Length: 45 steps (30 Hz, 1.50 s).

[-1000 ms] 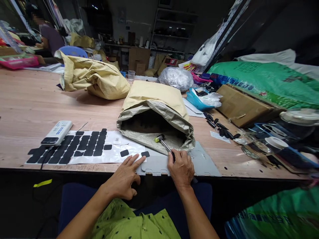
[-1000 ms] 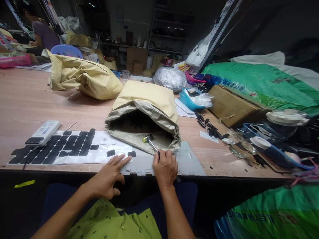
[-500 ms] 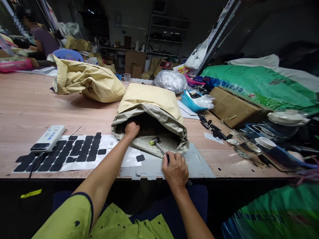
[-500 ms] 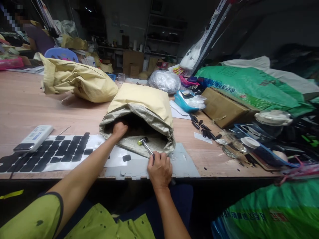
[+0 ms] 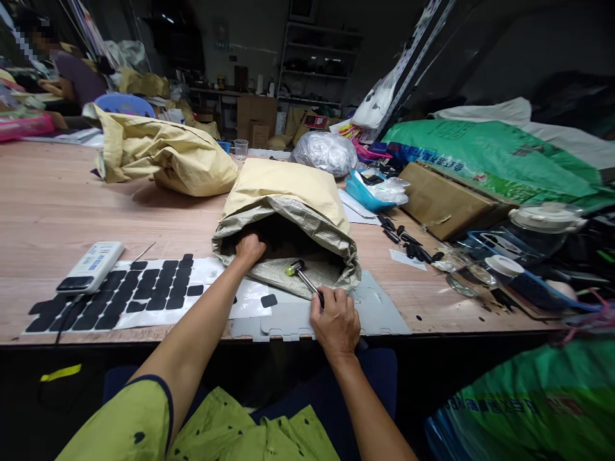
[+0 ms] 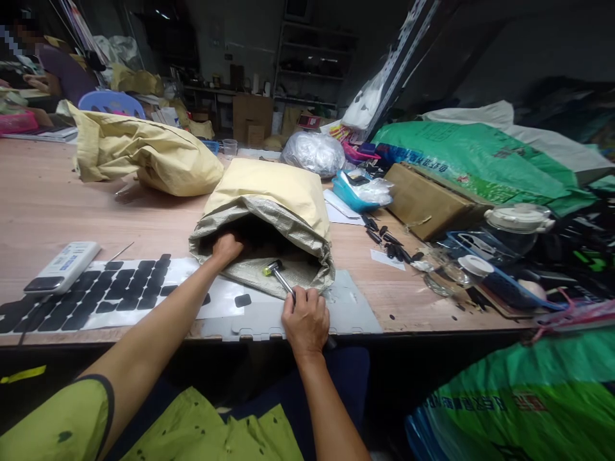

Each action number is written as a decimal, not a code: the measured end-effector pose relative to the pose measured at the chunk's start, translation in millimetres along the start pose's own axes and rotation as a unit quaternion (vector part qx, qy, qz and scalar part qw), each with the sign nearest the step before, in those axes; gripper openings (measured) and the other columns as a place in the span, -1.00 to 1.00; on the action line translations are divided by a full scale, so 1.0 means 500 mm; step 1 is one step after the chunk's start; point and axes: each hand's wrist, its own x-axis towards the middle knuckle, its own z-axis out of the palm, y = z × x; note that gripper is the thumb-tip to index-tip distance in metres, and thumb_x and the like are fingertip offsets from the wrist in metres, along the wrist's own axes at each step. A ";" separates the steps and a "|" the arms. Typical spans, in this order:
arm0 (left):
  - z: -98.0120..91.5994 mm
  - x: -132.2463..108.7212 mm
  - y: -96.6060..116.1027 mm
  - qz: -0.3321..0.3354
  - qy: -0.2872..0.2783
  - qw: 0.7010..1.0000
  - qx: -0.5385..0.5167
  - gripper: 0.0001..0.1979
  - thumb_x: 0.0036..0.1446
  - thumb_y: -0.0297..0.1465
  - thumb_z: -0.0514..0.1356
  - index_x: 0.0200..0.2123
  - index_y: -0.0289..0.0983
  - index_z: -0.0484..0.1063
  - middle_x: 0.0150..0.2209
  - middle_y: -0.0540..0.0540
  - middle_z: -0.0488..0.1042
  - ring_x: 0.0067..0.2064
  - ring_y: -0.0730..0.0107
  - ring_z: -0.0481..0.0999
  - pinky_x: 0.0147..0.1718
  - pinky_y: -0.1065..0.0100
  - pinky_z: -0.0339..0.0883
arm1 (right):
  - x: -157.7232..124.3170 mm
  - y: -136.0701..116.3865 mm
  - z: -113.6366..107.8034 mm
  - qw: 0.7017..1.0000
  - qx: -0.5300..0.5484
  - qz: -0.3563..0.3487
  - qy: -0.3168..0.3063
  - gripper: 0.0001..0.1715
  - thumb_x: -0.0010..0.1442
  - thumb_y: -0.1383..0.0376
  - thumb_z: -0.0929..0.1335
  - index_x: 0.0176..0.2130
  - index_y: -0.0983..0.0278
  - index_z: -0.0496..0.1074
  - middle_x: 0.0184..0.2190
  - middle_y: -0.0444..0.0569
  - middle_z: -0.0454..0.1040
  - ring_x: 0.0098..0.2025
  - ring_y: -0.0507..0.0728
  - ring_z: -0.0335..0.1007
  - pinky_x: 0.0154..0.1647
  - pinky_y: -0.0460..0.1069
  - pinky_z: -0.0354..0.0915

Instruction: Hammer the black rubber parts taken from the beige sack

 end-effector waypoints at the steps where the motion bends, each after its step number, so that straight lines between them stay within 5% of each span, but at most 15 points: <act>1: -0.009 -0.019 -0.006 0.026 0.010 1.000 -0.013 -0.78 0.09 -0.34 0.24 -0.23 -0.33 0.57 -0.22 -0.29 0.59 -0.10 0.03 0.56 -0.18 0.25 0.38 | 0.000 -0.001 0.000 1.000 0.000 0.001 0.000 -0.76 0.28 0.22 0.26 -0.15 0.22 0.47 -0.29 0.00 0.38 -0.26 0.14 0.19 -0.29 0.01 0.05; 5: -0.031 -0.121 -0.049 0.200 -0.021 0.975 -0.093 -0.82 0.11 -0.31 0.24 -0.25 -0.25 0.56 -0.27 -0.07 0.58 -0.26 0.32 0.53 -0.27 0.38 0.35 | -0.001 -0.002 0.001 1.000 0.001 0.006 -0.002 -0.76 0.28 0.21 0.27 -0.15 0.21 0.47 -0.29 0.00 0.38 -0.26 0.14 0.20 -0.28 0.01 0.06; 11: 0.019 -0.225 -0.113 0.254 -0.019 0.964 -0.078 -0.86 0.09 -0.41 0.26 -0.25 -0.23 0.56 -0.30 -0.05 0.49 -0.20 0.31 0.44 -0.20 0.34 0.31 | 0.004 0.004 -0.001 0.999 0.022 0.017 -0.023 -0.71 0.31 0.12 0.26 -0.17 0.22 0.47 -0.28 -0.01 0.39 -0.25 0.13 0.21 -0.29 0.00 0.06; 19: 0.034 -0.221 -0.120 0.255 -0.014 0.962 -0.093 -0.84 0.06 -0.43 0.30 -0.24 -0.23 0.57 -0.31 -0.05 0.46 -0.19 0.29 0.43 -0.20 0.32 0.30 | 0.003 0.014 -0.023 0.985 0.142 0.056 -0.080 -0.63 0.33 0.13 0.17 -0.27 0.27 0.42 -0.28 0.04 0.43 -0.26 0.15 0.31 -0.28 0.00 0.16; 27: 0.033 -0.221 -0.119 0.232 -0.022 0.966 -0.112 -0.85 0.00 -0.45 0.31 -0.29 -0.23 0.59 -0.32 -0.05 0.49 -0.18 0.27 0.43 -0.18 0.30 0.30 | -0.059 -0.013 -0.084 0.904 0.381 0.077 -0.180 -0.56 0.32 0.05 0.19 -0.04 0.25 0.43 -0.27 -0.02 0.55 -0.31 0.10 0.47 -0.26 -0.03 0.35; 33: 0.035 -0.219 -0.115 0.221 -0.022 0.968 -0.114 -0.85 -0.03 -0.45 0.33 -0.31 -0.23 0.60 -0.33 -0.05 0.48 -0.18 0.26 0.44 -0.16 0.29 0.30 | -0.070 -0.027 -0.076 0.899 0.408 0.042 -0.154 -0.52 0.32 0.11 0.21 0.10 0.21 0.44 0.00 0.04 0.53 -0.11 0.14 0.52 -0.05 0.03 0.41; 45: 0.040 -0.214 -0.120 0.219 -0.028 0.969 -0.114 -0.85 -0.01 -0.42 0.34 -0.29 -0.22 0.60 -0.34 -0.03 0.46 -0.19 0.29 0.42 -0.18 0.31 0.28 | -0.062 -0.053 -0.091 0.892 0.422 0.016 -0.162 -0.55 0.31 0.16 0.23 0.09 0.22 0.46 0.01 0.03 0.53 -0.03 0.15 0.50 0.03 0.05 0.41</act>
